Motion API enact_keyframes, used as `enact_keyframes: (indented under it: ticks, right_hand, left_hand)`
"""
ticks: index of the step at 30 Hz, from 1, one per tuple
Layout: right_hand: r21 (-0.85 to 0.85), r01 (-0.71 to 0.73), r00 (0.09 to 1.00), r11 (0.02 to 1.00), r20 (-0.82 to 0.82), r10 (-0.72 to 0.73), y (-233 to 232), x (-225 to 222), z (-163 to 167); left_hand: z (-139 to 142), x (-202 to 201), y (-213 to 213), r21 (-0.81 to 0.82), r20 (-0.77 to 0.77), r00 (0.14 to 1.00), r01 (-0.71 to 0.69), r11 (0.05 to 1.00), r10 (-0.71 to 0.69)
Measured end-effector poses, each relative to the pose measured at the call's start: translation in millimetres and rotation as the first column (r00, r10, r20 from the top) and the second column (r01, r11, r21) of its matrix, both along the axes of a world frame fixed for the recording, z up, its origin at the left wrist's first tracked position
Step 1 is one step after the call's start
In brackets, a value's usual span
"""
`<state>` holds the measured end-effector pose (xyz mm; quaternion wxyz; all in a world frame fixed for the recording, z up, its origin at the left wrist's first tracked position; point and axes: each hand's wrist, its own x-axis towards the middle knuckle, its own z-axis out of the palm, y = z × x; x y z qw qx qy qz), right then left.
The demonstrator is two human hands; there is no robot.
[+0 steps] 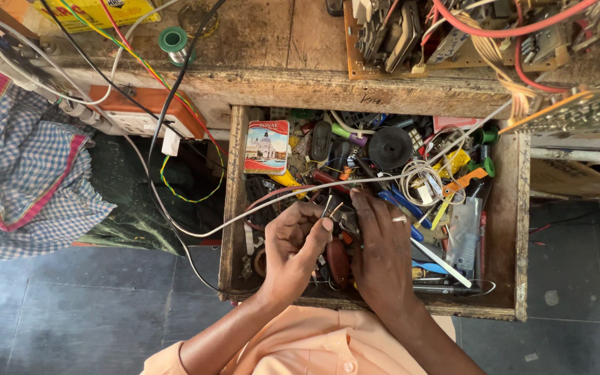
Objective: The person stands at a cluttered electronics repair workbench and prepares electrical wires. They pick up wire pieces from an open tool drawer, strip insulation from the wire ends using pliers and a wire-stripping tool, and handle the stripped wires by hand.
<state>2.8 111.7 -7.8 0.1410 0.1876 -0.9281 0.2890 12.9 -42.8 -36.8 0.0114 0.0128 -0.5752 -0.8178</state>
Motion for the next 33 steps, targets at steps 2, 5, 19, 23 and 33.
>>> enact_keyframes:
  ticks: [2, 5, 19, 23, 33]
  right_hand:
    - [-0.007, 0.003, 1.0, 1.0, 0.009, -0.003, -0.7, 0.1, 0.8]
    - [-0.003, 0.008, 1.0, 1.0, 0.011, -0.008, -1.1, -0.2, 1.3]
    - [0.002, 0.024, 0.999, 1.0, -0.027, -0.024, -1.1, 0.2, -5.4]
    - [0.019, 0.04, 0.999, 0.999, -0.008, -0.04, -1.0, 0.6, -6.7]
    - [0.076, 0.052, 0.998, 0.996, -0.046, -0.049, -1.1, 0.2, -5.8]
  left_hand:
    - [0.8, -0.4, 0.2, -0.012, 0.004, 1.0, -0.004, 1.0, 0.004]
    - [1.1, -0.2, 0.7, -0.027, 0.005, 1.0, -0.004, 1.0, 0.004]
    - [2.0, 0.8, -1.7, -0.046, -0.016, 1.0, -0.009, 0.999, 0.008]
    - [2.5, 1.1, -1.5, -0.092, -0.012, 1.0, -0.011, 0.996, 0.01]
    - [3.6, 0.3, -1.8, -0.084, 0.032, 0.999, -0.008, 0.996, 0.01]
